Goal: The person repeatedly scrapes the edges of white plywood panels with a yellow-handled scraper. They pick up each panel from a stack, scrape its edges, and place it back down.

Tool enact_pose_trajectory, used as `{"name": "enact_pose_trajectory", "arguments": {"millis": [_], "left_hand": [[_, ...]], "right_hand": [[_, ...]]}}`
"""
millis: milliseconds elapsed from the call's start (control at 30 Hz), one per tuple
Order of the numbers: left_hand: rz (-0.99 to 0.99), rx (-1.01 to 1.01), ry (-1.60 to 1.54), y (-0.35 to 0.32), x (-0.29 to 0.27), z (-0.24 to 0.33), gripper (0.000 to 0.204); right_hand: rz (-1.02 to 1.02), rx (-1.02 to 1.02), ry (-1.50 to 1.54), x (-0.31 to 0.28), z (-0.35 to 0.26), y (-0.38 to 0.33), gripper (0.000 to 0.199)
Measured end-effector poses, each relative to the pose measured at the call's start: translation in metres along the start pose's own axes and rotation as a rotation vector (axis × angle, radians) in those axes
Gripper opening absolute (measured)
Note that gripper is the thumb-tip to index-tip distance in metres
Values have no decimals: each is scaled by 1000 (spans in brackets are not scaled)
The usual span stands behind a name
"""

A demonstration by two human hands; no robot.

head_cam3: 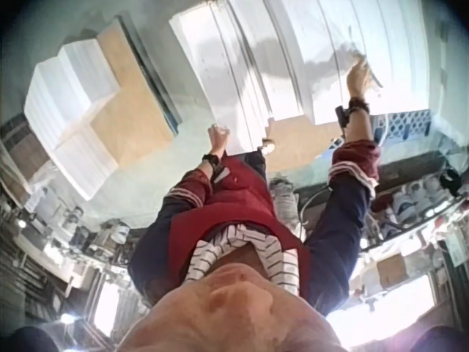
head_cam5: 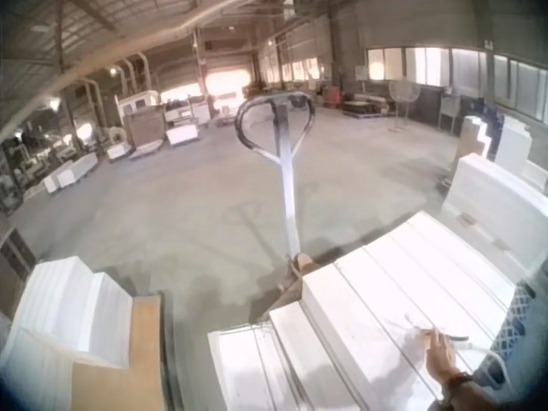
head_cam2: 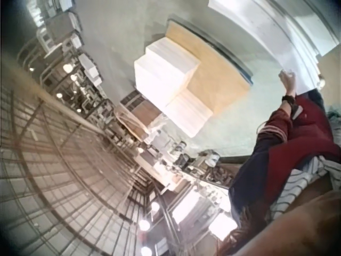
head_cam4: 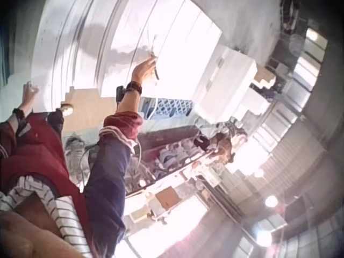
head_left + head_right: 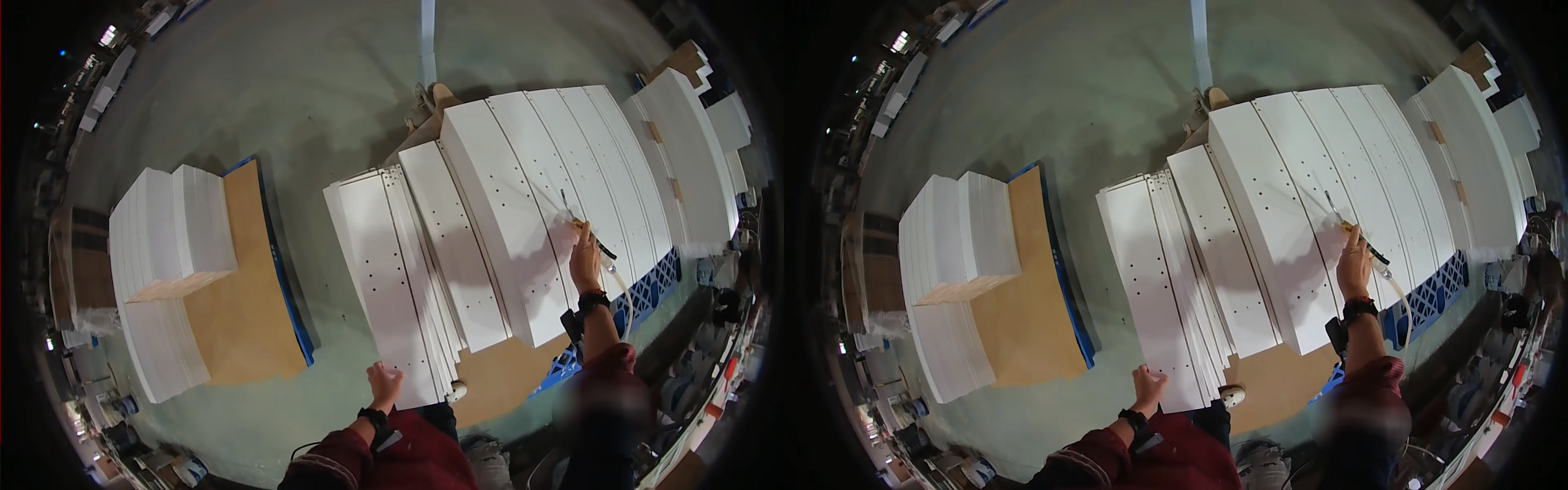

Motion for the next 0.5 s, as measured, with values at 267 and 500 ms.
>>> {"name": "enact_pose_trajectory", "arguments": {"millis": [267, 500], "left_hand": [[-185, -218, -385, 41, 7, 6, 51], [-217, -243, -502, 60, 4, 25, 47]], "right_hand": [[-143, 79, 28, -45, 6, -26, 16], [-154, -247, 177, -97, 18, -161, 7]]}}
Point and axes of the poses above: each hand's wrist, its own y-axis towards the middle knuckle, its own x-axis out of the palm, z = x × y, the point moved 3 cm from there along y, towards the middle knuckle, and after that the axes turned 10 degrees about z, right-handed, at the moved point
